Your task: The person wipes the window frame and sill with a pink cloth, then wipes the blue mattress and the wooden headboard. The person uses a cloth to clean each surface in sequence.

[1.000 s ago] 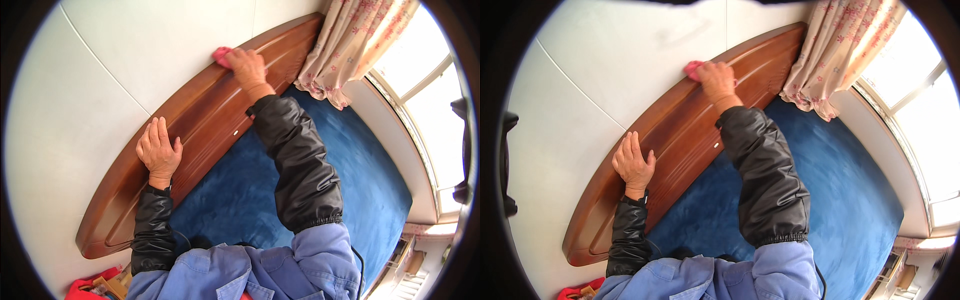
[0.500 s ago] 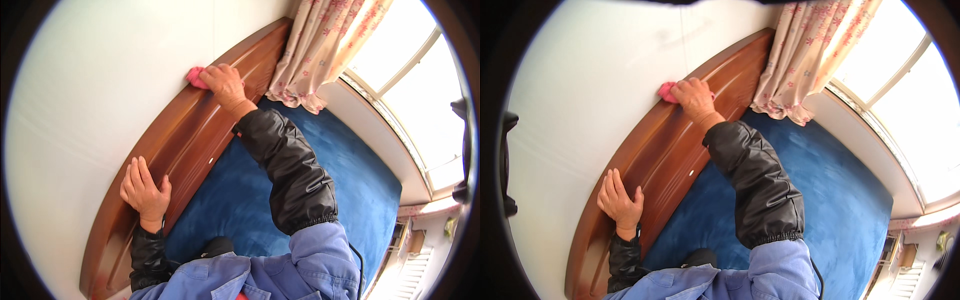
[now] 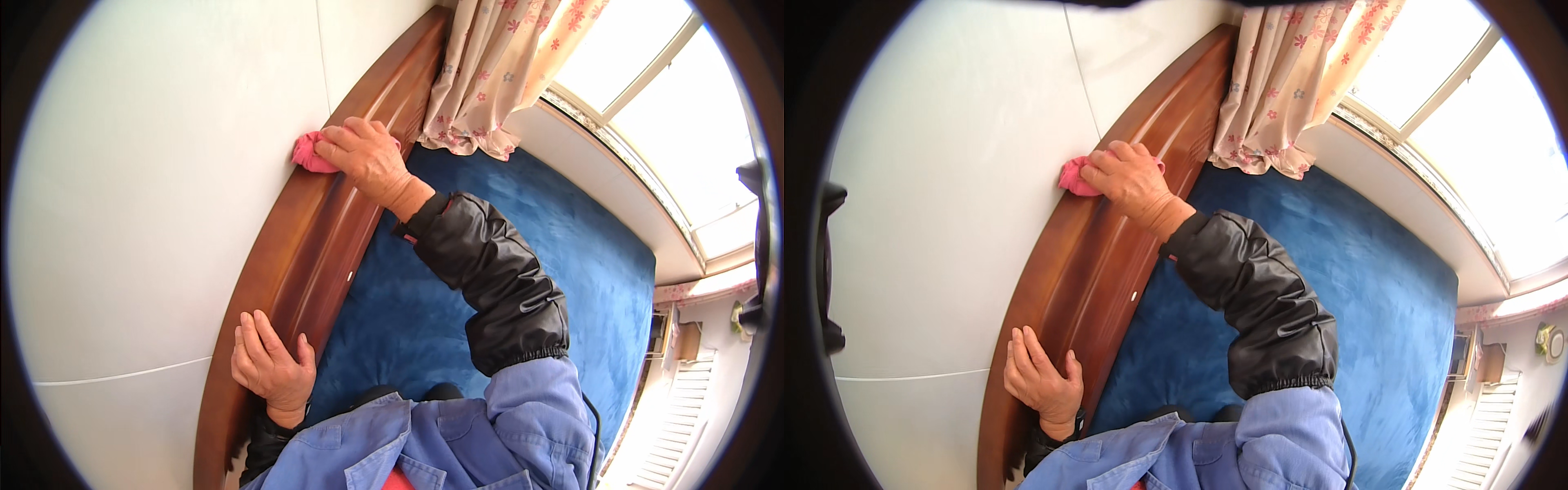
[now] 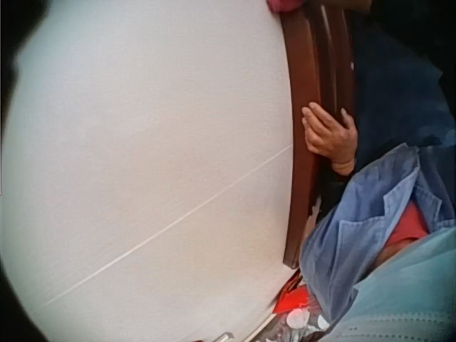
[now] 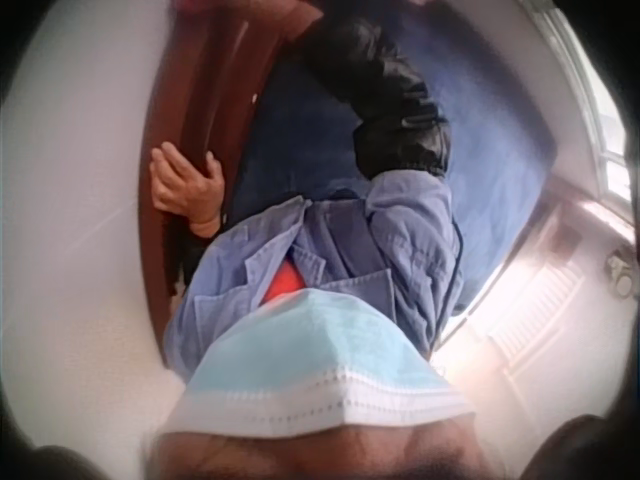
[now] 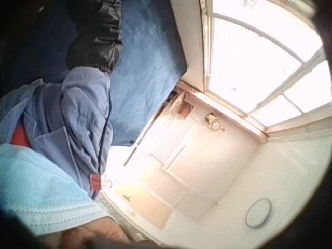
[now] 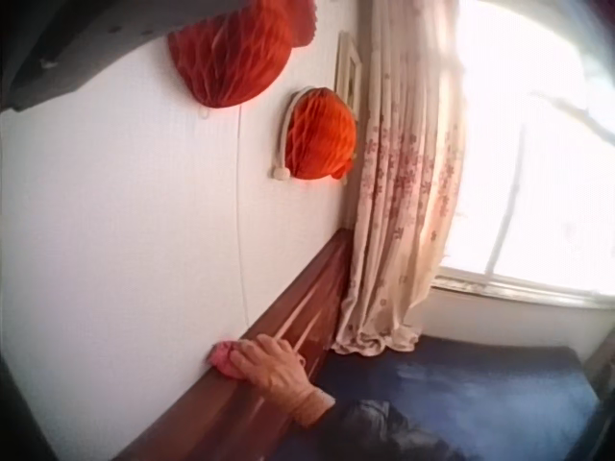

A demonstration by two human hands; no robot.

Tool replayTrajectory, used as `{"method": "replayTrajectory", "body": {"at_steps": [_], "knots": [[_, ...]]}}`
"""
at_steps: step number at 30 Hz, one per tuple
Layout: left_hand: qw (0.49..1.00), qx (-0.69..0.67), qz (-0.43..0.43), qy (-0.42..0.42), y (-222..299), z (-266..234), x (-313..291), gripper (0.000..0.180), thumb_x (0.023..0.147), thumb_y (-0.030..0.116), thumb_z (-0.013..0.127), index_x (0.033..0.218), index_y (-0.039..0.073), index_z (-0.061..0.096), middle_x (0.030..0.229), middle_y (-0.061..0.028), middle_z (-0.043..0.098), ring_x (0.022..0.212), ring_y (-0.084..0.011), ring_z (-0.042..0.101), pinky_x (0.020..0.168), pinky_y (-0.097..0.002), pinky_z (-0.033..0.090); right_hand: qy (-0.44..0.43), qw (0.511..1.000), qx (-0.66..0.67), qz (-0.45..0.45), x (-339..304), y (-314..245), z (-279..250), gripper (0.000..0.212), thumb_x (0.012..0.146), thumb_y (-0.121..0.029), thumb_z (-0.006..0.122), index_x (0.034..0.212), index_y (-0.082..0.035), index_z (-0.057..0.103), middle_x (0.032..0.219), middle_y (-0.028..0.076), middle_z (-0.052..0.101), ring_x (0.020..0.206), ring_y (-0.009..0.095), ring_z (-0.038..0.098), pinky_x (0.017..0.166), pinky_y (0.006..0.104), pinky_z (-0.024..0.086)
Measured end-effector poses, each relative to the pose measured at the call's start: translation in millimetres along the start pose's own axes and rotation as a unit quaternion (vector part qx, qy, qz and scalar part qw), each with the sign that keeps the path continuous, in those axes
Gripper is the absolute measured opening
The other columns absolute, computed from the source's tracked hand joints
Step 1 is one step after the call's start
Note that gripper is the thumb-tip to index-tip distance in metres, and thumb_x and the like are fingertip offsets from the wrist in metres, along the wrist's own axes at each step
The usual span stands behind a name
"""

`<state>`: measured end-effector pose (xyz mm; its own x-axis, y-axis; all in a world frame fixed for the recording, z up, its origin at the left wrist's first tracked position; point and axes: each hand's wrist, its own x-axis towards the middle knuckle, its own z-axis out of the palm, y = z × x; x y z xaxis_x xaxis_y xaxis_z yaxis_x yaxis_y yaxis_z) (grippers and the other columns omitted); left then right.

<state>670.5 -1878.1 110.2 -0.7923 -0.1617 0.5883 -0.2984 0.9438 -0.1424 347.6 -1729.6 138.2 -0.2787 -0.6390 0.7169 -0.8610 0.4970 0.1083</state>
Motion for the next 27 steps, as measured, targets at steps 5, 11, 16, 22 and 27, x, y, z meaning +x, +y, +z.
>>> {"method": "replayTrajectory", "body": {"at_steps": [5,11,16,22,27], "knots": [[1.0,0.012,0.001,-0.001,-1.8,3.0,-8.9,0.064,0.087,0.035,0.068,0.143,0.005,0.056,0.148,-0.0134,0.053,0.129,-0.03,0.05,0.105,-0.0455,0.039,-0.012,0.997,-0.059,0.05,0.6,43.4,12.6,0.038,0.081,-0.01,0.064,0.118,-0.02,0.068,0.126,-0.001,0.064,0.114,0.027,0.058,0.092,0.0422,0.047],[0.999,0.041,-0.007,-0.018,7.4,-3.7,3.7,0.063,0.089,0.032,0.067,0.144,0.005,0.054,0.148,-0.0139,0.051,0.131,-0.0306,0.047,0.107,-0.0469,0.038,-0.018,0.992,-0.094,0.081,8.3,156.1,40.0,0.034,0.085,-0.009,0.061,0.116,-0.021,0.068,0.124,-0.002,0.065,0.112,0.027,0.058,0.09,0.0422,0.047],[0.997,0.063,-0.046,-0.027,41.5,1.8,46.8,0.068,0.096,0.039,0.061,0.147,-0.003,0.048,0.145,-0.0201,0.052,0.131,-0.0384,0.05,0.107,-0.0525,0.036,0.061,0.987,-0.135,0.055,26.0,274.8,65.8,0.02,0.083,-0.009,0.061,0.099,-0.02,0.066,0.105,0.0,0.063,0.097,0.027,0.058,0.08,0.0431,0.047],[0.991,0.127,-0.034,-0.022,113.9,70.9,131.8,0.073,0.098,0.053,0.058,0.145,-0.002,0.05,0.143,-0.0187,0.055,0.128,-0.0371,0.053,0.102,-0.0491,0.041,0.023,0.975,-0.196,0.101,28.9,431.0,114.8,0.012,0.087,-0.013,0.058,0.096,-0.019,0.064,0.098,0.001,0.062,0.095,0.028,0.059,0.077,0.0429,0.048],[0.981,0.193,-0.027,0.001,128.2,89.2,151.8,0.073,0.102,0.06,0.05,0.142,-0.001,0.054,0.14,-0.0161,0.059,0.125,-0.0338,0.057,0.1,-0.0449,0.045,-0.05,0.936,-0.301,0.176,49.3,525.3,141.5,0.014,0.091,-0.019,0.058,0.095,-0.018,0.071,0.101,0.003,0.07,0.093,0.028,0.067,0.073,0.0443,0.054]]}}
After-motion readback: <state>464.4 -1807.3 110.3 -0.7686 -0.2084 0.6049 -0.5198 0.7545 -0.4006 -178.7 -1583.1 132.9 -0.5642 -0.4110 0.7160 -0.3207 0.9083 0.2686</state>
